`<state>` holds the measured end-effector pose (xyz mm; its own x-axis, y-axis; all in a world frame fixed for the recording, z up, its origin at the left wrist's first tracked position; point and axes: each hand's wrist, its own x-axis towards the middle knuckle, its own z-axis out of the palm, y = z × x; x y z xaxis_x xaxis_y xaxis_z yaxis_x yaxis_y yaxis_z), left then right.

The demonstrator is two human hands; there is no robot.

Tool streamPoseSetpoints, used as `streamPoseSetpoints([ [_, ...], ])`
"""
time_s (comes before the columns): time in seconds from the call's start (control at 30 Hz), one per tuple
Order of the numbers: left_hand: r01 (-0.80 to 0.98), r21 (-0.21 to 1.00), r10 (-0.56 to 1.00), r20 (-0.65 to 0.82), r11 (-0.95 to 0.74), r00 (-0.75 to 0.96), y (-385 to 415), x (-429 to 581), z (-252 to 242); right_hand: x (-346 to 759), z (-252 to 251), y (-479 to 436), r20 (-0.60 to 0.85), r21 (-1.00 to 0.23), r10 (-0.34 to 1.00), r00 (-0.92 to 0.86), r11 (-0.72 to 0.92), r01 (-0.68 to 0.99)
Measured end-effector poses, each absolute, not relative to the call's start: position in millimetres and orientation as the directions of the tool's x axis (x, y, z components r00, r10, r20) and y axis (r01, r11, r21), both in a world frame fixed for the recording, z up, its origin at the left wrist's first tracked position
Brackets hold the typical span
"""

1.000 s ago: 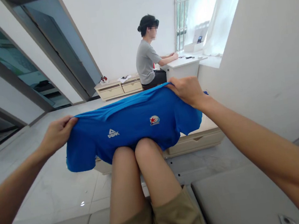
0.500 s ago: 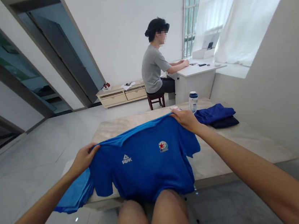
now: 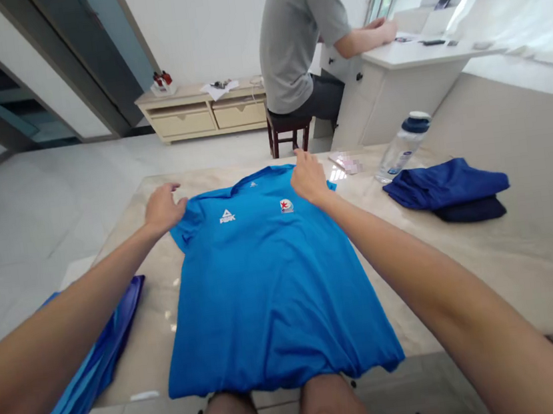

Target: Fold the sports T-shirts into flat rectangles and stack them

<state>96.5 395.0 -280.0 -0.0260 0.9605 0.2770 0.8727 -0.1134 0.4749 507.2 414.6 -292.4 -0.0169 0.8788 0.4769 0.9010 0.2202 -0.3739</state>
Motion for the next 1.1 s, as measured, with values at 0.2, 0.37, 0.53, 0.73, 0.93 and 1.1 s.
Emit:
streamPoseSetpoints([
  [0.2,0.868,0.392,0.93,0.318,-0.304,0.183,219,136,-335,519,-333,232,0.379,-0.329,0.884,-0.276,0.407,0.852],
  [0.37,0.882,0.374,0.951,0.225,-0.287,0.214,109,133,-375,536,-384,119,0.267,-0.41,0.925,-0.272,0.364,0.836],
  [0.53,0.915,0.274,0.942,0.24,-0.296,0.233,92,118,-405,543,-411,87,0.219,-0.33,0.923,-0.315,0.374,0.867],
  [0.73,0.94,0.157,0.935,0.24,-0.302,0.261,80,112,-416,549,-400,68,0.124,-0.227,0.946,-0.301,0.322,0.919],
  [0.93,0.931,0.115,0.933,0.149,-0.345,0.328,50,102,-391,558,-371,34,-0.023,-0.187,0.959,-0.284,0.275,0.943],
  [1.1,0.913,0.158,0.926,0.031,-0.376,0.376,33,82,-355,571,-347,27,-0.088,-0.213,0.951,-0.297,0.273,0.938],
])
